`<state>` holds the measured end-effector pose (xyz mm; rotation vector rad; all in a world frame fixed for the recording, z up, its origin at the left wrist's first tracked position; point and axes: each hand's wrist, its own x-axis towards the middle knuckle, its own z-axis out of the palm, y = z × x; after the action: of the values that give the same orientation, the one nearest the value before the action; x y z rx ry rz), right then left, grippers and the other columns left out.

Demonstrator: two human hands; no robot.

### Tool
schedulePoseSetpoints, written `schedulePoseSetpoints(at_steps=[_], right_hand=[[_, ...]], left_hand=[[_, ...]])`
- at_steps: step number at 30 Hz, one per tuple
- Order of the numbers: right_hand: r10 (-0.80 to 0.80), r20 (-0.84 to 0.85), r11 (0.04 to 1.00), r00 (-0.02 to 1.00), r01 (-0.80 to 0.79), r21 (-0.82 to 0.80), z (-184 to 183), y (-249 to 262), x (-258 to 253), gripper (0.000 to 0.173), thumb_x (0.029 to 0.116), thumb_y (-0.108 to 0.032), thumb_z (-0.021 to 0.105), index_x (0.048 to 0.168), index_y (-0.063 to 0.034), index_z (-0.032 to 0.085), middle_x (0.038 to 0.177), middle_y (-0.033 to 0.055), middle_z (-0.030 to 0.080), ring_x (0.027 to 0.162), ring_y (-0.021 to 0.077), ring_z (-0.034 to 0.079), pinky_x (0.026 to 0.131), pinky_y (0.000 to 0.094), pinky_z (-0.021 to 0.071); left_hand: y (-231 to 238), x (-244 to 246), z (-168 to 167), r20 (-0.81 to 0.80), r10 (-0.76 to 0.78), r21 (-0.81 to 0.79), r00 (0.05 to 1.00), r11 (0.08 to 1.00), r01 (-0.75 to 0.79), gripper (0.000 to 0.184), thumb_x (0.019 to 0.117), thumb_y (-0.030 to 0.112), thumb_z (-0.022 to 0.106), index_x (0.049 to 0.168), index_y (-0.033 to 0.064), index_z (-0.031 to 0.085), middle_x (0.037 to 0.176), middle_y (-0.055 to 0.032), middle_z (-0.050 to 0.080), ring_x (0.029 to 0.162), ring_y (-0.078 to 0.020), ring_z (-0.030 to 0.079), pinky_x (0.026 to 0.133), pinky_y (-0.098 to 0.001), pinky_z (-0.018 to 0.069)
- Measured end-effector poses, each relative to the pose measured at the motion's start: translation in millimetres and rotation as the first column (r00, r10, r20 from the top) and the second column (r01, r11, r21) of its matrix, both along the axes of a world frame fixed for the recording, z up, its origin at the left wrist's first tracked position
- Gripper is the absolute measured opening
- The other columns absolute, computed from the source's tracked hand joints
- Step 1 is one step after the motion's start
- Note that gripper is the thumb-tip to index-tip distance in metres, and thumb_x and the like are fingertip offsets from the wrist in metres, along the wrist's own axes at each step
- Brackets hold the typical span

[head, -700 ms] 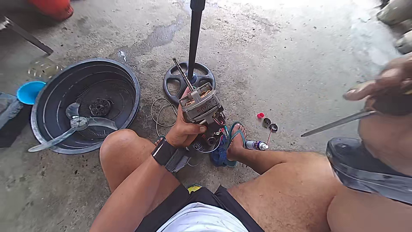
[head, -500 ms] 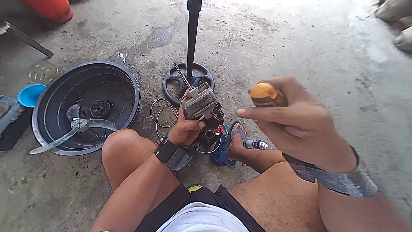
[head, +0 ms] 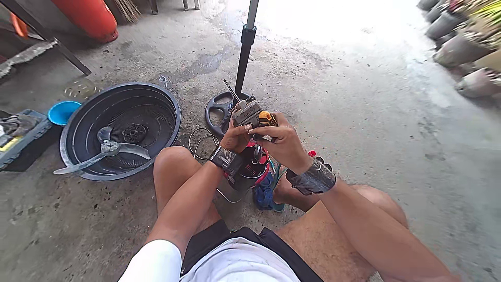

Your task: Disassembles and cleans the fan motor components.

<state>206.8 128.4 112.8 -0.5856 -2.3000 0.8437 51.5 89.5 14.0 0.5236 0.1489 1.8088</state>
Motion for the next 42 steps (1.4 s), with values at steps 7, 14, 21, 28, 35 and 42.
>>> schedulePoseSetpoints(at_steps=[7,14,21,28,35,42], right_hand=[[0.006,-0.031,1.0,0.999,-0.006,0.02,-6,-4,1,0.022,0.0814,-0.017,0.086,0.103,-0.0159,0.081,0.123,0.015,0.062,0.113,0.0173,0.062,0.092,0.0303,0.057],[0.062,-0.079,0.996,0.995,-0.058,0.061,2,-14,5,0.021,0.0807,-0.016,0.087,0.102,-0.0143,0.082,0.123,0.0144,0.061,0.115,0.0154,0.061,0.093,0.027,0.0561],[0.045,-0.1,0.998,0.994,-0.04,0.05,0,-16,3,0.02,0.0788,-0.015,0.088,0.098,-0.0141,0.082,0.122,0.0144,0.062,0.115,0.0169,0.06,0.095,0.0286,0.0554],[0.055,-0.11,0.998,0.992,-0.053,0.028,3,-17,2,0.019,0.0786,-0.015,0.088,0.096,-0.0126,0.082,0.122,0.0137,0.062,0.116,0.0152,0.06,0.094,0.0262,0.0556],[0.083,-0.07,0.99,0.994,-0.074,0.116,2,-11,4,0.015,0.0828,-0.015,0.085,0.098,-0.0139,0.082,0.122,0.0156,0.061,0.114,0.0168,0.061,0.094,0.0279,0.0558],[0.068,-0.042,0.994,0.997,-0.064,0.088,1,-11,4,0.017,0.0828,-0.016,0.084,0.099,-0.0152,0.082,0.122,0.0141,0.061,0.114,0.0158,0.06,0.094,0.0267,0.0554]], left_hand=[[-4,-8,-1,-0.081,-0.006,0.024,0.997,1.0,0.008,0.048,0.0797,0.007,0.076,0.122,0.0177,0.057,0.099,-0.0085,0.072,0.078,-0.0176,0.072,0.062,-0.035,0.0603],[-13,-15,15,-0.18,0.017,0.096,0.983,0.995,0.0,0.078,0.0739,0.007,0.081,0.143,0.0236,0.048,0.114,-0.0073,0.07,0.09,-0.0177,0.072,0.076,-0.0372,0.0615],[-12,-15,13,-0.198,0.025,0.084,0.98,0.996,-0.008,0.08,0.0743,0.009,0.083,0.144,0.0242,0.047,0.117,-0.0077,0.07,0.094,-0.0191,0.072,0.079,-0.0394,0.0615],[-13,-14,13,-0.215,0.038,0.097,0.976,0.995,-0.018,0.076,0.0769,0.011,0.081,0.143,0.0246,0.047,0.114,-0.0061,0.07,0.09,-0.0164,0.071,0.077,-0.0367,0.061],[-8,-20,10,-0.137,-0.025,0.151,0.99,0.987,0.046,0.075,0.0734,-0.001,0.082,0.137,0.0145,0.047,0.117,-0.0126,0.07,0.101,-0.0256,0.071,0.087,-0.0468,0.0594],[-14,-16,15,-0.127,-0.014,0.106,0.992,0.994,0.027,0.09,0.0726,0.0,0.083,0.146,0.021,0.036,0.122,-0.0092,0.068,0.106,-0.0247,0.07,0.089,-0.0463,0.0591]])
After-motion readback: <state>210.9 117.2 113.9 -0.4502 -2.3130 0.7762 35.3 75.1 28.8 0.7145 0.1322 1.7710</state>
